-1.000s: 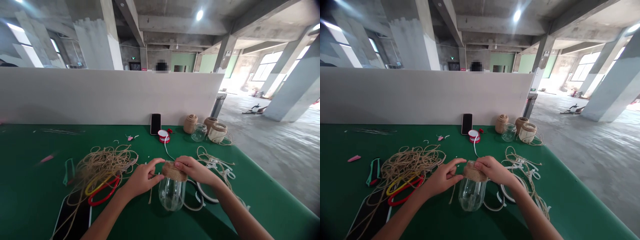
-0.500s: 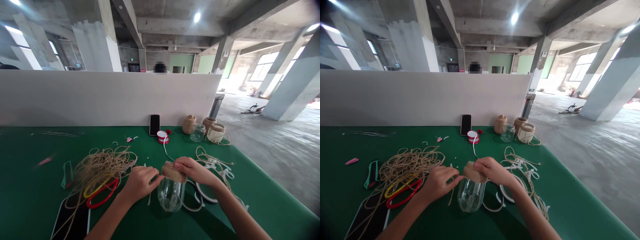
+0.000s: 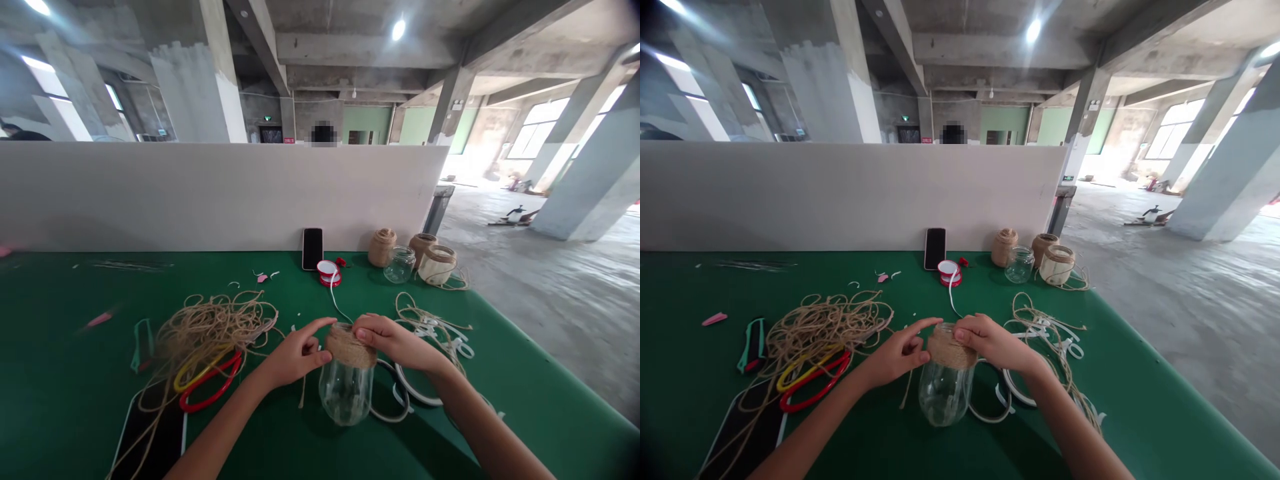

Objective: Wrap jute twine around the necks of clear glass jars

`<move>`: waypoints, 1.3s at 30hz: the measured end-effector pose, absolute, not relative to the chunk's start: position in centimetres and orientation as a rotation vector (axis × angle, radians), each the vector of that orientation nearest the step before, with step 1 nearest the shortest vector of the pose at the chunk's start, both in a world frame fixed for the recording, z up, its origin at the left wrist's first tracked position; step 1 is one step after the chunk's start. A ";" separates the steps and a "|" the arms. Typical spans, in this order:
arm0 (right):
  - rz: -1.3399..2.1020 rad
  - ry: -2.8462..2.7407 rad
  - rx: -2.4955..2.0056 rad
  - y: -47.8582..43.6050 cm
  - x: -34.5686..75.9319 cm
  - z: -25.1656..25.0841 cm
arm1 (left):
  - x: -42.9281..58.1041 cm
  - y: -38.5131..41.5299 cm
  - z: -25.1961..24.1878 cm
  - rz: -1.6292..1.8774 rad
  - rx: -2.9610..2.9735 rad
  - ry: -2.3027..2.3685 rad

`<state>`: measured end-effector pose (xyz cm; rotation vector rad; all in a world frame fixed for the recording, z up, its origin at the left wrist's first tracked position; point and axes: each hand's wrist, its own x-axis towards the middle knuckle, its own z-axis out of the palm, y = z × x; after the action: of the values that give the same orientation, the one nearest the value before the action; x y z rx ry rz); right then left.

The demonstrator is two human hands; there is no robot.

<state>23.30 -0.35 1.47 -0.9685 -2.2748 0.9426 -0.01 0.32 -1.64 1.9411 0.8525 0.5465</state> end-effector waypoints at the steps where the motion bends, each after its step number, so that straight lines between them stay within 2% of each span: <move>1: 0.959 -2.280 -0.946 -0.2 23.3 1.4 | -0.1 0.4 -1.6 0.550 1.925 0.844; 14: 0.830 -2.454 -1.161 0.2 21.5 3.5 | 0.0 -0.8 0.6 0.520 1.948 1.036; 22: 0.558 -2.487 -1.285 -0.4 18.9 4.1 | 0.5 -1.2 0.6 0.546 2.096 1.161; 31: 0.657 -2.489 -1.232 -0.3 19.7 4.0 | 0.2 -1.3 0.5 0.543 2.195 1.111; 39: 0.947 -2.371 -1.081 0.0 21.8 3.1 | -0.5 -0.6 0.0 0.524 2.197 0.991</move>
<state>21.82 0.03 3.08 -1.0809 -2.3713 0.9466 -0.47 -0.64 -0.02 2.1975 0.9910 0.5240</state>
